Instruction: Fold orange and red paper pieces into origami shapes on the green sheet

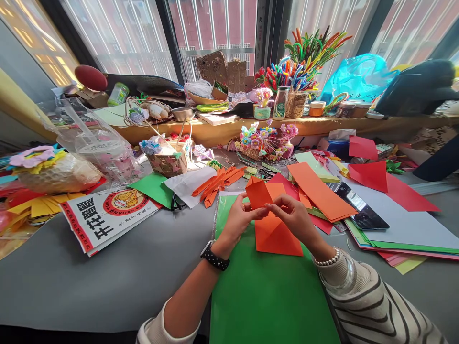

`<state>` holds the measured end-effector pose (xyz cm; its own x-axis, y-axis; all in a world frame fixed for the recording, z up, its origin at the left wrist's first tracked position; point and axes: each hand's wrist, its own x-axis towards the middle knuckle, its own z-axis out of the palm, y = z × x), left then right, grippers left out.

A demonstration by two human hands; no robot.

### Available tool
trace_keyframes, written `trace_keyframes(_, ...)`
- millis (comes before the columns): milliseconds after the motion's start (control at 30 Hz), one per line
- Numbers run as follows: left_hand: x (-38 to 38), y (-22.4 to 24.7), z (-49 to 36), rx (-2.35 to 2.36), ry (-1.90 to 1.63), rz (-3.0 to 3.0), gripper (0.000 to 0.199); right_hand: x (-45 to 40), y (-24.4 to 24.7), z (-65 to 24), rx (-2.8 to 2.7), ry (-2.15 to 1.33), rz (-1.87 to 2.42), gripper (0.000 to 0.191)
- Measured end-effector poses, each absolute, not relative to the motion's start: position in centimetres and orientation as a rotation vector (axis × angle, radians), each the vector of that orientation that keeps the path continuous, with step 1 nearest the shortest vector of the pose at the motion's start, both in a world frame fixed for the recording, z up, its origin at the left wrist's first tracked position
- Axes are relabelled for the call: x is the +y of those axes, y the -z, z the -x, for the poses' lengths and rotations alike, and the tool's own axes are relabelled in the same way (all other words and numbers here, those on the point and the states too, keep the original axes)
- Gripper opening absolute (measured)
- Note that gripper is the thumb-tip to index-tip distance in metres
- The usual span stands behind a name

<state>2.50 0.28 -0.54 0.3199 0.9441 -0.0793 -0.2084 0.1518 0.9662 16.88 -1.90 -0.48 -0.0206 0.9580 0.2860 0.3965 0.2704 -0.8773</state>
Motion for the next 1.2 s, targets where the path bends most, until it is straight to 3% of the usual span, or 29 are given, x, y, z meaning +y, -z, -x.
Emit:
trace_keyframes(533, 0.29, 0.78, -2.5, 0.84, -0.984, -1.152, 0.051, -1.99, 0.43, -16.94, -1.641, -0.657, 1.3, 0.021)
trace_keyframes(767, 0.32, 0.63, -2.58, 0.729, -0.963, -1.301, 0.022, -2.16, 0.27, -16.76, -1.767, -0.51, 1.272, 0.025)
trace_keyframes(1033, 0.23, 0.65, -2.58, 0.742, -0.962, -1.291, 0.02, -2.1, 0.69, -16.71, -1.766, -0.393, 1.321, 0.029)
trace_keyframes(1200, 0.28, 0.53, -2.44, 0.745, -1.002, -1.282, 0.017, -1.97, 0.62, -16.88, -1.713, -0.543, 1.241, 0.021)
